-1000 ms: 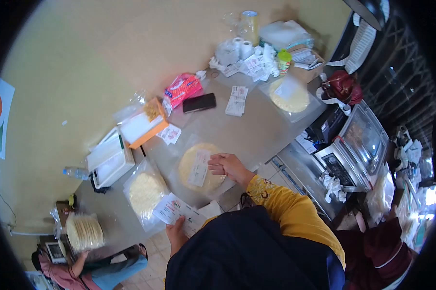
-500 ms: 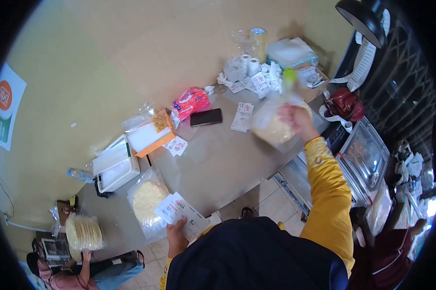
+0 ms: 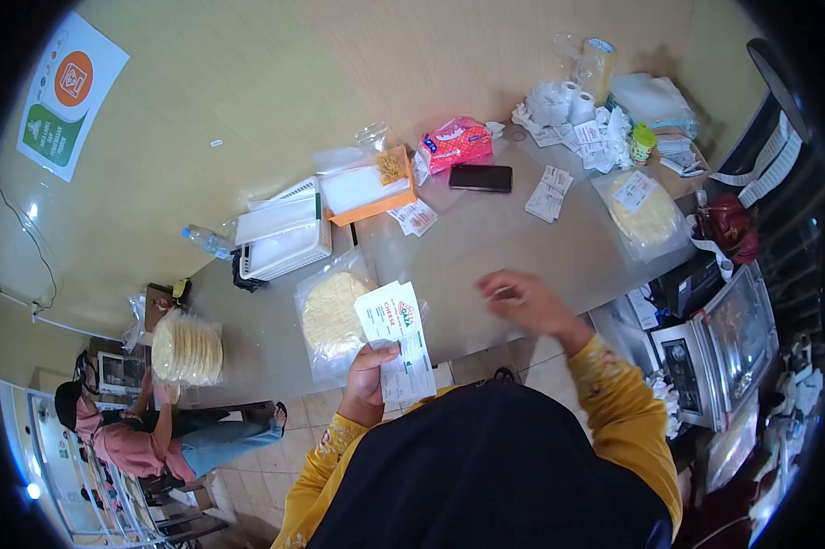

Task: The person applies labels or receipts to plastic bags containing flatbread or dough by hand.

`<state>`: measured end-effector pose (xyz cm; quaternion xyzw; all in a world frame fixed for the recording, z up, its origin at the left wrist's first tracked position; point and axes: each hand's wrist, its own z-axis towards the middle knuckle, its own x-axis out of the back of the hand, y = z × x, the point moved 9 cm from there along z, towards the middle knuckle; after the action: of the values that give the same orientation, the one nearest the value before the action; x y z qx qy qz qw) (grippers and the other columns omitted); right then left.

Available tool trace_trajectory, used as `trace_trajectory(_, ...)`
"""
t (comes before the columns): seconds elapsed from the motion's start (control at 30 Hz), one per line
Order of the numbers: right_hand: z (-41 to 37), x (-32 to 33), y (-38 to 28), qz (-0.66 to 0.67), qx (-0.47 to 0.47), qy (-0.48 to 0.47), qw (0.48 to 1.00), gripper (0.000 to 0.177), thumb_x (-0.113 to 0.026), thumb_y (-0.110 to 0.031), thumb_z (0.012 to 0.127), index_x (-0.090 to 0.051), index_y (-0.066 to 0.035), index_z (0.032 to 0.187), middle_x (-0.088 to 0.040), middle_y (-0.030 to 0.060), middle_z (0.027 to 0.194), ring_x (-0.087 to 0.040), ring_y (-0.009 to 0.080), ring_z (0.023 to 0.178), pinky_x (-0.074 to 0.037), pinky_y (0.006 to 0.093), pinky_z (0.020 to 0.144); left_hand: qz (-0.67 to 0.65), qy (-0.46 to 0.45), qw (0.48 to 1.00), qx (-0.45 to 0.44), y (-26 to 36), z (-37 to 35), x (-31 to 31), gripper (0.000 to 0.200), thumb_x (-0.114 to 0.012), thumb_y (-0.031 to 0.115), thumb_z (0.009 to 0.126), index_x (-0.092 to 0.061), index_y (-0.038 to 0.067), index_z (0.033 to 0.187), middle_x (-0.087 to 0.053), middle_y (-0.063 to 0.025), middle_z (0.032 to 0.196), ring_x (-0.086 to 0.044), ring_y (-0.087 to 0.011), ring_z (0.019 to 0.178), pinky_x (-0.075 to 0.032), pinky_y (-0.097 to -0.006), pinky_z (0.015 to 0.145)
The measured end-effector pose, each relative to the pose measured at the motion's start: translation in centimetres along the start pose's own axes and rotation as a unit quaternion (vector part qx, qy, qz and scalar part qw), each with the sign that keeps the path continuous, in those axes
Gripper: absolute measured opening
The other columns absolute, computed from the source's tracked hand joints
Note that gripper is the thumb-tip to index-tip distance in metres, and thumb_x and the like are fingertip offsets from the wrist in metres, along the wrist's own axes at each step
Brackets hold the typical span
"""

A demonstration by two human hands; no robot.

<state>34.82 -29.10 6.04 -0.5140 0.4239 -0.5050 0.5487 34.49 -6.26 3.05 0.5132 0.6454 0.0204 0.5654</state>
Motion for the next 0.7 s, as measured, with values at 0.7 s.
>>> trace_trajectory(0.7,-2.1,-21.8,-8.6,-0.303,0.283,0.0,0.91,0.02,-0.064,-0.004,0.071,-0.058,-0.008,0.09,-0.053,0.0073,0.082,-0.055,0.025,0.076,-0.046,0.0339,0.064,0.059,-0.018,0.996,0.063,3.1,-11.8,6.1,0.049,-0.06,0.005,0.069,-0.05,-0.001,0.117,-0.061,-0.0147,0.102,-0.061,-0.028,0.091,-0.048,-0.0393,0.082)
